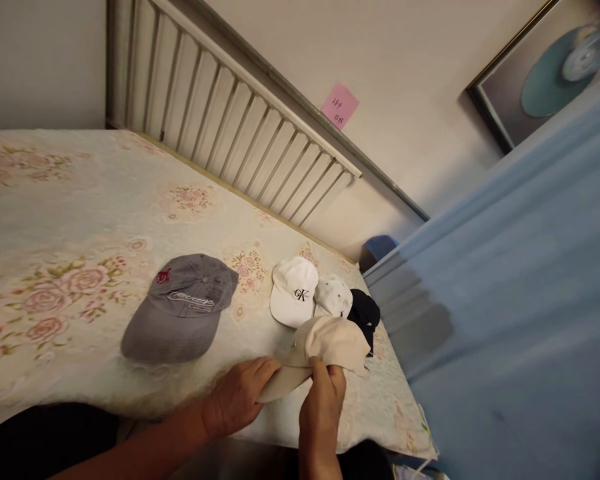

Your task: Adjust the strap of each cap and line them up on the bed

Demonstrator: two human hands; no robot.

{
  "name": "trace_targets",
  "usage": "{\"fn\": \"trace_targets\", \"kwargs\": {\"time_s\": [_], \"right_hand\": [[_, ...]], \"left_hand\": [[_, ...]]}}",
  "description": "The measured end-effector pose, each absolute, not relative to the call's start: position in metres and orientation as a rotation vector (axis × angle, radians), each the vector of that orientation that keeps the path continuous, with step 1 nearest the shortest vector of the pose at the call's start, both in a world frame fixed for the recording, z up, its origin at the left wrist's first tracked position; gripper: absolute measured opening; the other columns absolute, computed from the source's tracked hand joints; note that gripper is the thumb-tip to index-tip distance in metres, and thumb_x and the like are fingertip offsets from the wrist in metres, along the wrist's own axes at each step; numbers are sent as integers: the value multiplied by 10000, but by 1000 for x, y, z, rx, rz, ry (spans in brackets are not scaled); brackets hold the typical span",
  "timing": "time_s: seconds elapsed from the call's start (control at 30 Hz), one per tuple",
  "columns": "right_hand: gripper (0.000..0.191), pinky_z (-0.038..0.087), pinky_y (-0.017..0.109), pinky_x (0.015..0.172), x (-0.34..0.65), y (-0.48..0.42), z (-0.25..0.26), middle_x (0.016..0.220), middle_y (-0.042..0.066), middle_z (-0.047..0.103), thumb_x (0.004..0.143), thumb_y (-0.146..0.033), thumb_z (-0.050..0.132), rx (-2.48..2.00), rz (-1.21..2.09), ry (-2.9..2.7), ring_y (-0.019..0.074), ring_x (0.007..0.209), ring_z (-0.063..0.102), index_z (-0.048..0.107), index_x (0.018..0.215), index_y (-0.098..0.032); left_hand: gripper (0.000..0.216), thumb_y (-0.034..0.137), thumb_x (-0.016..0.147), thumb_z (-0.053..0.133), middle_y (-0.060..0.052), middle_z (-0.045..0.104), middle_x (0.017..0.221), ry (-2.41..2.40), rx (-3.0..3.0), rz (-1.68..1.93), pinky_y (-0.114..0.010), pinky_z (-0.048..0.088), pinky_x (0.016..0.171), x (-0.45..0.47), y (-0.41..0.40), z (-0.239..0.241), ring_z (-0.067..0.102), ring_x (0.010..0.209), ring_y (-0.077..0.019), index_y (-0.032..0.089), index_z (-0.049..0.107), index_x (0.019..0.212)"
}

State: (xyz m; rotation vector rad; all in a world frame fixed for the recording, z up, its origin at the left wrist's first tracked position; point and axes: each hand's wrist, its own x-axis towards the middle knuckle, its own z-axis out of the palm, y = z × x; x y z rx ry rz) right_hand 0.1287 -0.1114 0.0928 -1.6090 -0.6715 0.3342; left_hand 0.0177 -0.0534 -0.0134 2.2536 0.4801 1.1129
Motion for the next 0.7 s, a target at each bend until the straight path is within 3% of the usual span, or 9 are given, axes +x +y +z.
{"fn": "trace_targets", "kwargs": {"time_s": [0.2,0.43,0.7], "right_hand": [[302,501,280,617,144,-117,112,721,41,699,788,-367,556,-1656,378,-514,198,685,628,672,848,-95],[381,552,305,783,163,-107,113,895,63,732,787,-369,602,-1197,553,-362,212,944,674,624,1064,-108],[354,525,307,901,177,-101,117,971,72,739,787,-318,622,-1046,589,-195,188,985,677,641,1083,-124]], "left_hand": [[202,114,814,464,-49,636,871,616,2123,1023,-289,467,714,20,-47,-13,599,803,-183,184,590,956],[202,148,808,508,-39,674,898,578,1888,987,-277,469,737,19,-41,-6,617,824,-167,172,631,967],[288,180,772,553,-49,702,997,524,1621,1006,-310,502,826,26,-36,-11,640,921,-189,194,652,1042]]}}
